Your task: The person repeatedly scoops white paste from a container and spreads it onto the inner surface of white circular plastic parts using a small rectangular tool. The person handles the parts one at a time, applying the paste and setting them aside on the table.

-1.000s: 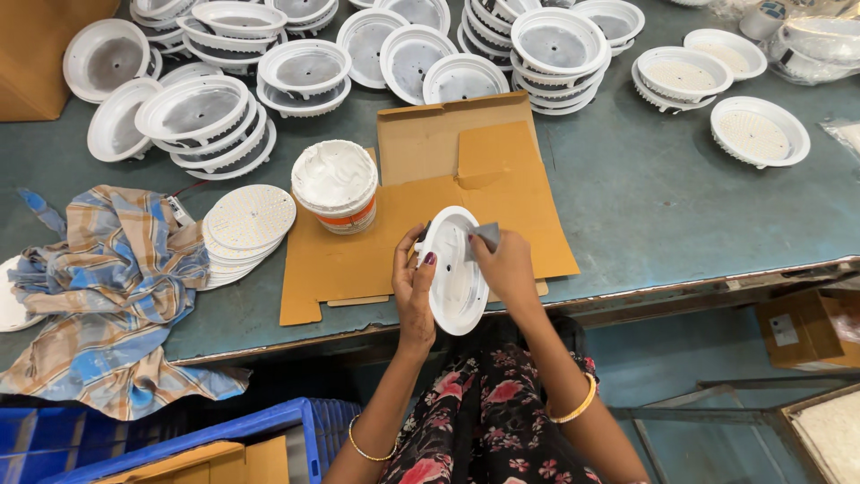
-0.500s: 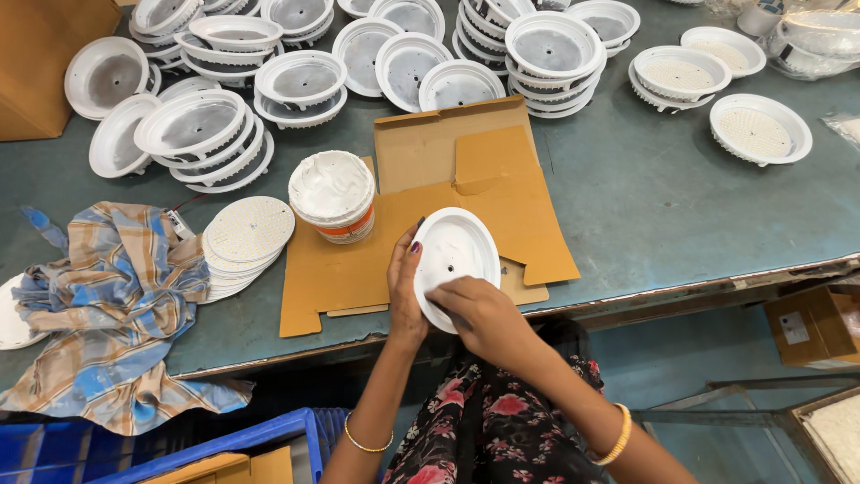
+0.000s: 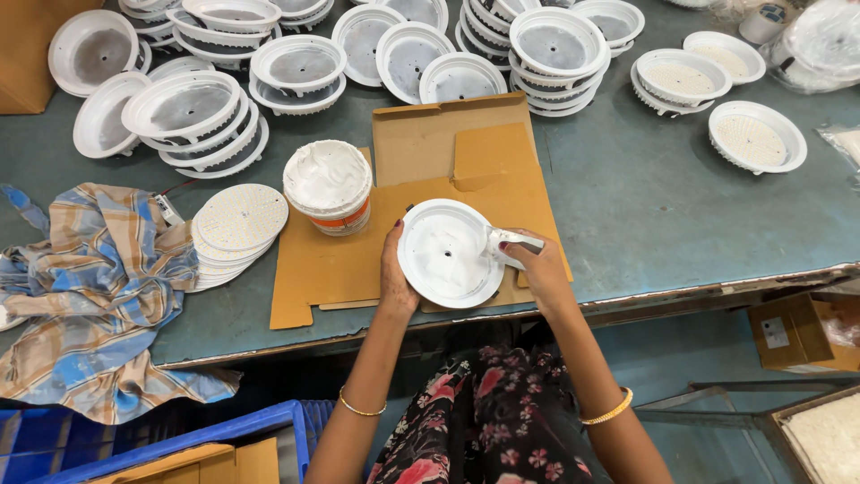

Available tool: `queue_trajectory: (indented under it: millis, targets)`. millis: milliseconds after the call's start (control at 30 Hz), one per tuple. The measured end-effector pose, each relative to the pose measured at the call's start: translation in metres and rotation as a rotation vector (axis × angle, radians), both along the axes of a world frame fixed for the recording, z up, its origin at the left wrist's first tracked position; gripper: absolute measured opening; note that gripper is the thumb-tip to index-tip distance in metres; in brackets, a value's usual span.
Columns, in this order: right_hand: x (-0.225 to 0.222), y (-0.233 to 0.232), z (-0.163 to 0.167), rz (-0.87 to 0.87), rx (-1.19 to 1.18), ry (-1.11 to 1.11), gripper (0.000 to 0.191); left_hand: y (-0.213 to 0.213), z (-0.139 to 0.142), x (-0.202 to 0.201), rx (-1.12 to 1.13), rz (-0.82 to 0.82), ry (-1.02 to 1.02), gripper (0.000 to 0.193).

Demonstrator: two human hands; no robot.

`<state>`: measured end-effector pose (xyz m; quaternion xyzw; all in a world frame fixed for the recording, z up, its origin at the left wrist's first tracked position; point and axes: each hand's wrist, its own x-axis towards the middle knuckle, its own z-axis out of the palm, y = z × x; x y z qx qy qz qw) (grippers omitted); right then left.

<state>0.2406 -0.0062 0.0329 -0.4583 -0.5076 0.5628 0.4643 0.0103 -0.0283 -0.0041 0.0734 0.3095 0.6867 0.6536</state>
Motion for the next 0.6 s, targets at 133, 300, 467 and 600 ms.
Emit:
queue_trajectory:
  millis: [133,300,467,600]
  targets:
    - [-0.003,0.001,-0.013,-0.003,-0.06,0.258,0.028,0.003,-0.008,-0.015,-0.006,0.052,0.466,0.044]
    - [-0.003,-0.008,-0.026,-0.043,-0.087,0.499,0.024,-0.029,0.003,-0.028,0.046,0.415,1.393,0.03]
    - [0.001,-0.012,-0.036,-0.117,-0.118,0.612,0.019,-0.06,0.012,-0.094,-0.066,0.864,1.556,0.042]
    - [0.004,-0.009,-0.045,-0.103,-0.075,0.644,0.015,-0.033,0.015,-0.184,-0.159,0.85,1.84,0.073]
